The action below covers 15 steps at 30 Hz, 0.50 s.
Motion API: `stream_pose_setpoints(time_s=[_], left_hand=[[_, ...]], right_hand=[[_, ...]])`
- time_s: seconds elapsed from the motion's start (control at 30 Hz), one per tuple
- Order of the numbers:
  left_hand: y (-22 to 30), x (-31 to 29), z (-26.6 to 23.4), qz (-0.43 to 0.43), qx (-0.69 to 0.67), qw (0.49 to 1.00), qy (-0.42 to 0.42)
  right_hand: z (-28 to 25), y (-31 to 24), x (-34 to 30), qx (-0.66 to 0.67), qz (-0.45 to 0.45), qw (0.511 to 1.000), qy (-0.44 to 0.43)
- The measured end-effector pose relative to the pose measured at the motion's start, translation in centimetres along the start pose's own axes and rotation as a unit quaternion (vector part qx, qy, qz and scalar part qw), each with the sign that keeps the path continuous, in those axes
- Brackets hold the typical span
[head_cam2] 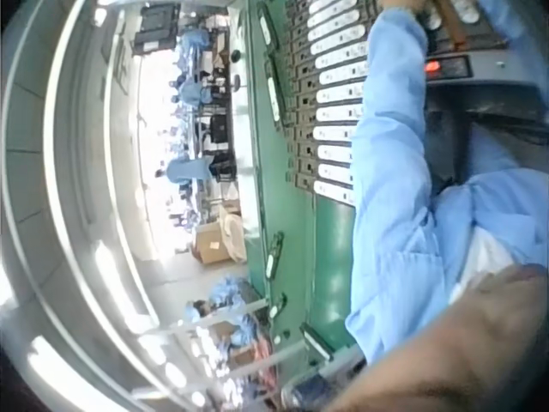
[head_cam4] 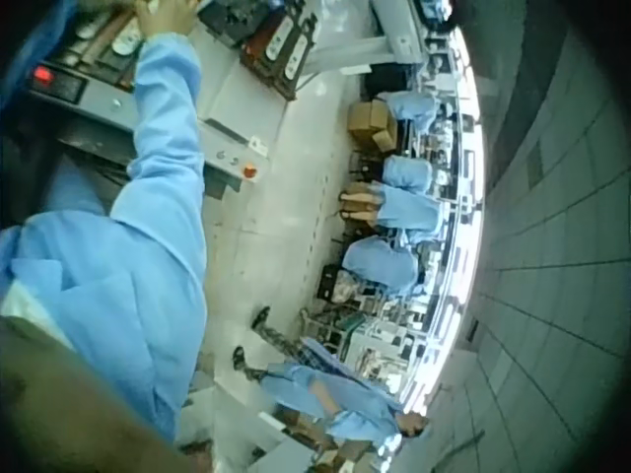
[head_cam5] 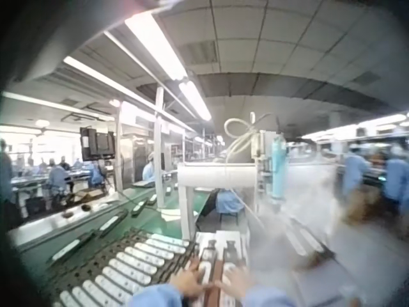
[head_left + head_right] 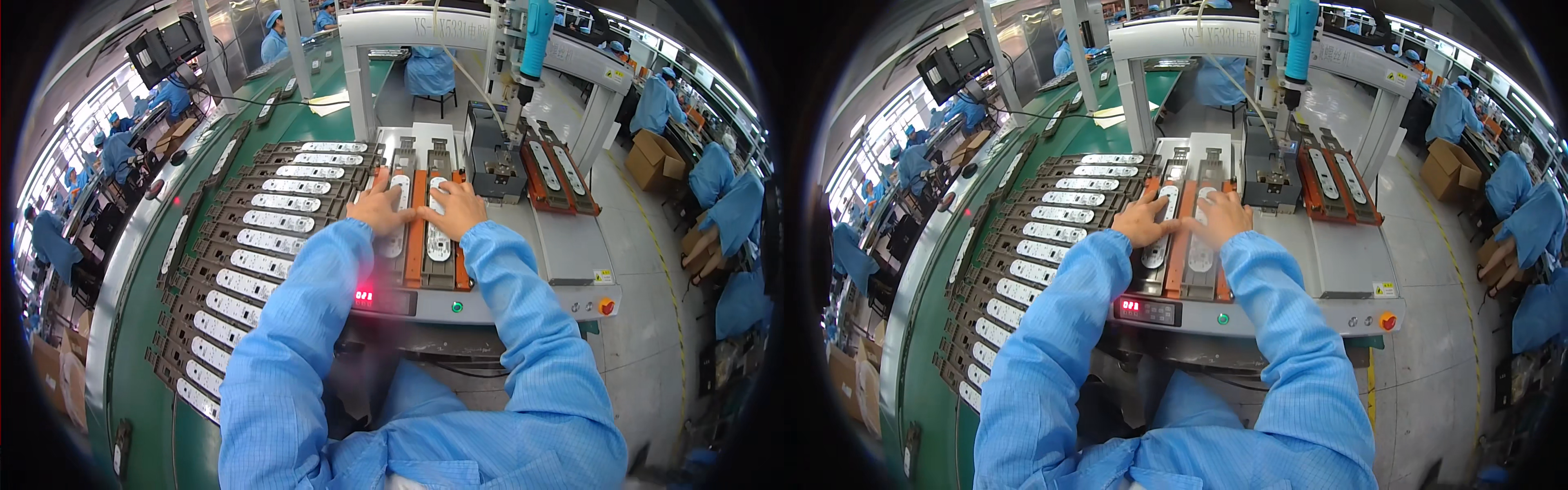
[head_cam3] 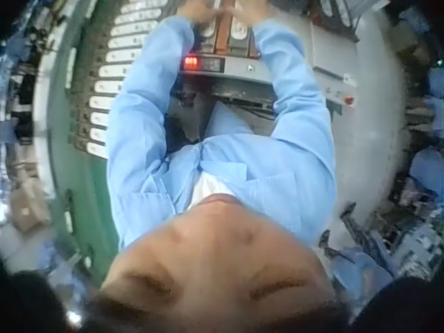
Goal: Operating an automated assembly machine to process electronic component housings and placing them on a conveyor belt.
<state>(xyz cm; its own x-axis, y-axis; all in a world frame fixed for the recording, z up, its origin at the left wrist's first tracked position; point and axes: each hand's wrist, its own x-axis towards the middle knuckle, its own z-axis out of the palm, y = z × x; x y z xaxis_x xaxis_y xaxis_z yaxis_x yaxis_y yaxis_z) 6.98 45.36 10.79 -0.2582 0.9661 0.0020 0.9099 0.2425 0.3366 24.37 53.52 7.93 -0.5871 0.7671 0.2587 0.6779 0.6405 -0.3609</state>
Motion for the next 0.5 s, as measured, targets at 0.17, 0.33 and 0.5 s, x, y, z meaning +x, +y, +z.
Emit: stream_pose_setpoints(time_s=[0.17,0.33,0.5], left_hand=[[1.9,-4.5,0.1,0.204,-0.001,0.956,0.209],[5.2,-15.1,5.8,0.316,-0.016,0.946,0.069],[4.3,-14.9,11.4,0.29,0.149,0.942,-0.078]], right_hand=[[1.5,3.8,1.2,0.051,-0.073,0.996,0.016],[1.1,3.7,-2.7,0.176,-0.069,0.98,0.061],[-0.9,2.7,-5.0,0.206,-0.059,0.971,0.105]])
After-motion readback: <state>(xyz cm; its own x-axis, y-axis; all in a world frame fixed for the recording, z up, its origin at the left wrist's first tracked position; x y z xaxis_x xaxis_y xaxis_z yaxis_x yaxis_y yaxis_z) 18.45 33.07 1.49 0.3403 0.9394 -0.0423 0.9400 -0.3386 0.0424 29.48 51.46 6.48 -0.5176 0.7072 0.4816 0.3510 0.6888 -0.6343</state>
